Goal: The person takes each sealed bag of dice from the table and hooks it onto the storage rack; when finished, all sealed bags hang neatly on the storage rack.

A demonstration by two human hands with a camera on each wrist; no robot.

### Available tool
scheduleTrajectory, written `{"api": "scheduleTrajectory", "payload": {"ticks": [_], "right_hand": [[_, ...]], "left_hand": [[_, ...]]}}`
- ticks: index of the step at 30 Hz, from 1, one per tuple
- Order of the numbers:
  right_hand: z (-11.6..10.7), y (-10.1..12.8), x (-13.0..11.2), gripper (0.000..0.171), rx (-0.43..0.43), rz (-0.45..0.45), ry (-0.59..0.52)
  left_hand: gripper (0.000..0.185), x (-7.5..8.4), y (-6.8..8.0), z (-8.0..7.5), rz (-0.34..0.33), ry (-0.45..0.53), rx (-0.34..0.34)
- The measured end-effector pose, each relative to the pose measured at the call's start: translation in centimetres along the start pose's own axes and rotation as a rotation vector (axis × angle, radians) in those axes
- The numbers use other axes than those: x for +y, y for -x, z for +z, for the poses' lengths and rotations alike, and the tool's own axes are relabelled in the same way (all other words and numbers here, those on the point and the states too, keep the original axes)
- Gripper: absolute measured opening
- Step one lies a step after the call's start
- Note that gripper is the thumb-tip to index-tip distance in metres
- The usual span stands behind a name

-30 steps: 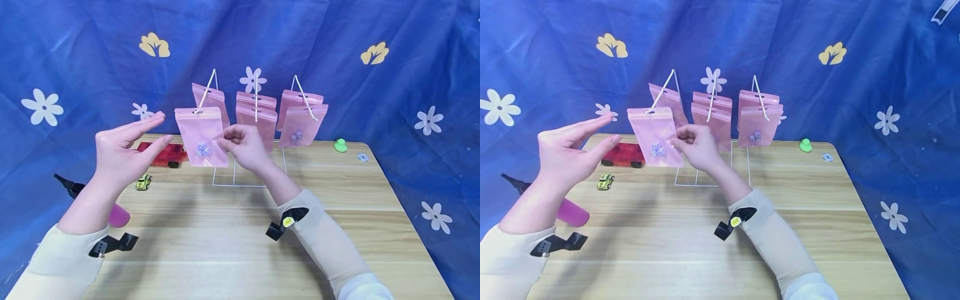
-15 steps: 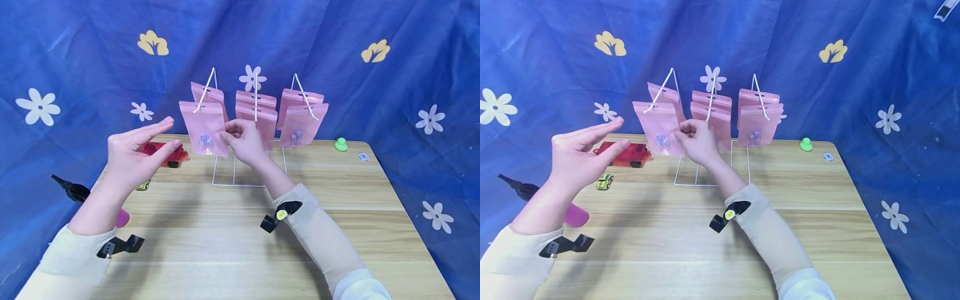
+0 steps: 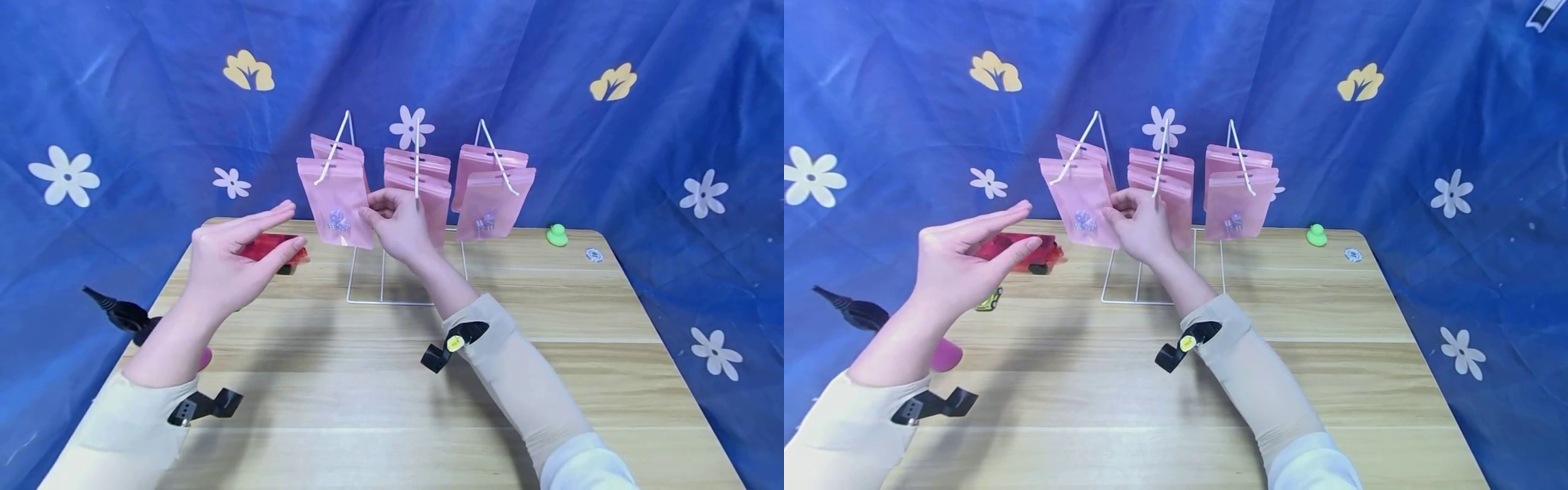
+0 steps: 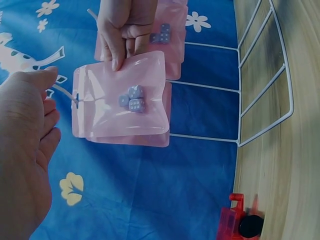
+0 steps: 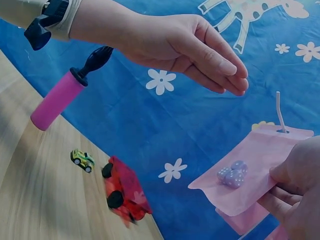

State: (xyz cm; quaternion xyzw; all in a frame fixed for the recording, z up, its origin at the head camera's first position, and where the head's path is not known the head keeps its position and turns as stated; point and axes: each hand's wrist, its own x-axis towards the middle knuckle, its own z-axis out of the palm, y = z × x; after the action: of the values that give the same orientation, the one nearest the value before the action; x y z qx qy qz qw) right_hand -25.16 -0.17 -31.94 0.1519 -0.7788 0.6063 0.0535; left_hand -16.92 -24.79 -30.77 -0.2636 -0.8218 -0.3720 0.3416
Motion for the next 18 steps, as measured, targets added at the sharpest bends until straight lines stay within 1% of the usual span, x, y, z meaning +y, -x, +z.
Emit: {"api": "scheduleTrajectory", "payload": {"ticks": [4,7,11,14,16,18], "right_hand": [[-0.3,0.0,0.2,0.01,-0.011,-0.011,0.001],[-0.7,0.3,0.4,0.012,-0.037,-0.03,0.011],[-1.5,1.1,0.6,0.015,-0.07,-0.068,0.026],[-2.3,2.1,0.7,0.018,-0.08,-0.111,0.001],[-2.9,2.8,0.8,0.018,-0.088,-0.145,-0.021],[-3.5,3.6,0.9,0.018,-0.098,-0.175,-0.038]], "left_hand": [[0.057,0.1,0.2,0.2,-0.023,-0.002,-0.021],[0.06,0.2,0.4,0.4,-0.047,-0.009,-0.028],[0.058,0.1,0.5,0.8,-0.018,-0.014,-0.031],[0.055,0.1,0.6,1.1,0.012,-0.019,-0.031],[0.055,0.3,0.7,1.2,0.003,-0.022,-0.035],[0.059,0.6,0.9,1.3,-0.02,-0.021,-0.043]]}}
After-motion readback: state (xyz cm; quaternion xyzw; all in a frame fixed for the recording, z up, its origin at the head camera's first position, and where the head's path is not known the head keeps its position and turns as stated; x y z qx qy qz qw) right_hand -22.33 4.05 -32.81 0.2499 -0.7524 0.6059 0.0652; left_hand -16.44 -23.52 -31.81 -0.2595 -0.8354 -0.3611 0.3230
